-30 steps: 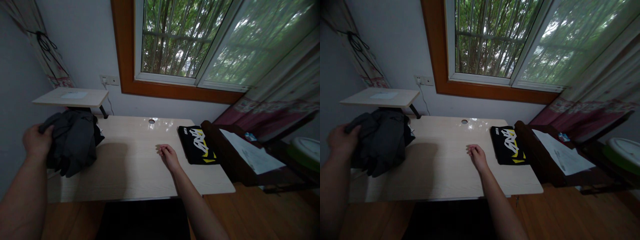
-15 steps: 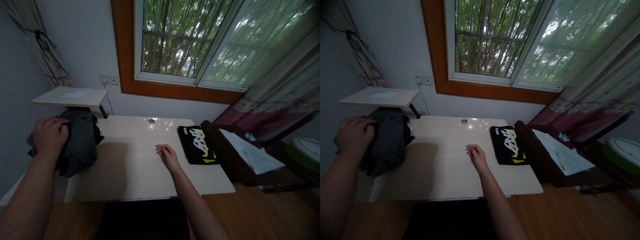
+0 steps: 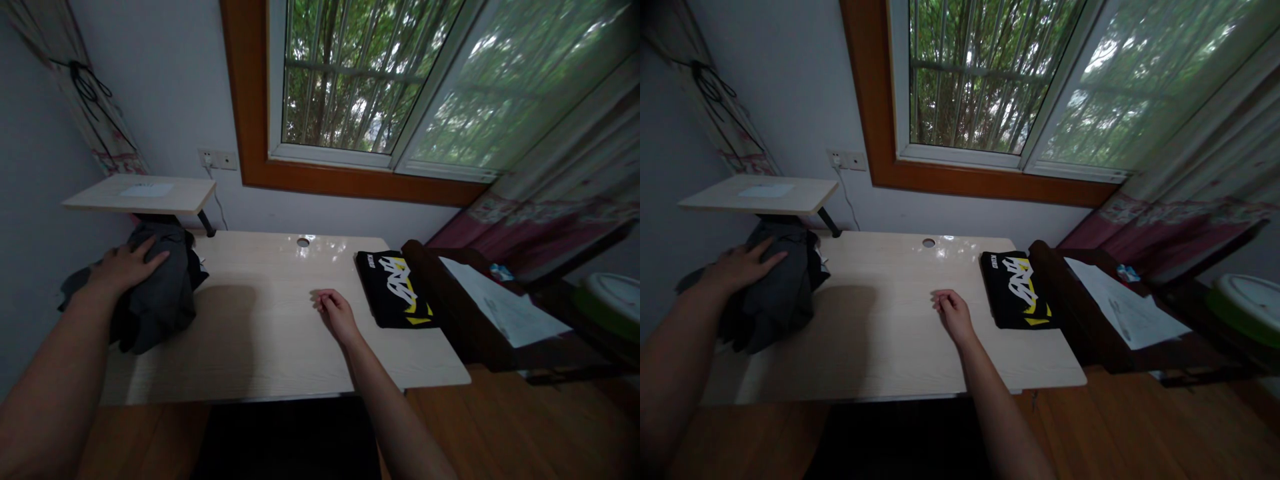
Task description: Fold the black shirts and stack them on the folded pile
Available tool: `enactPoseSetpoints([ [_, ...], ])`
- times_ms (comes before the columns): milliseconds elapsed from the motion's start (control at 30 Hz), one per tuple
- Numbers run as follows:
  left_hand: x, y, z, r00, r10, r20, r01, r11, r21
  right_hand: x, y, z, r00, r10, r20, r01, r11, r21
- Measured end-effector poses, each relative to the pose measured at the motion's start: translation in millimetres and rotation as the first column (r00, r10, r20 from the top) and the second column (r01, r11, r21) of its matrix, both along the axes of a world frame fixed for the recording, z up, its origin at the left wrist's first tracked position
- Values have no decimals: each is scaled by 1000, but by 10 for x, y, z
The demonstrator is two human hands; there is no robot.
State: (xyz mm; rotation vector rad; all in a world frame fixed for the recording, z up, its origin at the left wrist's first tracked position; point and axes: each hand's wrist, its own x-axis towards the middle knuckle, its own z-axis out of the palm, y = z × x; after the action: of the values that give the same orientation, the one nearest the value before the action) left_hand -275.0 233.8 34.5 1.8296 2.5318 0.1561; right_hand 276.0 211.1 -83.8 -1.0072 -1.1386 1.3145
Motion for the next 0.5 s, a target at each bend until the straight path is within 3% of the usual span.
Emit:
enactPoseSetpoints([
  [100,220,-72,76,990,-6,-138,22,993,116,-11,-10,-12,998,-3,58,1,1000,24],
  [167,370,-95,86,951,-125,-282,185,963,196,-20,-18,-18,993,-9,115,3,999,51],
  [233,481,-90,45,893,-253,-372,332,928,167,-28,-29,-15,983,-14,185,-2,997,83],
  [333,545,-60,-73,843,-400,-359,445,894,50,-34,-52,21,951,-25,308,-24,988,153],
  [500,438,-55,-157,881,-402,-248,423,905,33,-36,-84,116,872,-51,487,-107,950,292],
])
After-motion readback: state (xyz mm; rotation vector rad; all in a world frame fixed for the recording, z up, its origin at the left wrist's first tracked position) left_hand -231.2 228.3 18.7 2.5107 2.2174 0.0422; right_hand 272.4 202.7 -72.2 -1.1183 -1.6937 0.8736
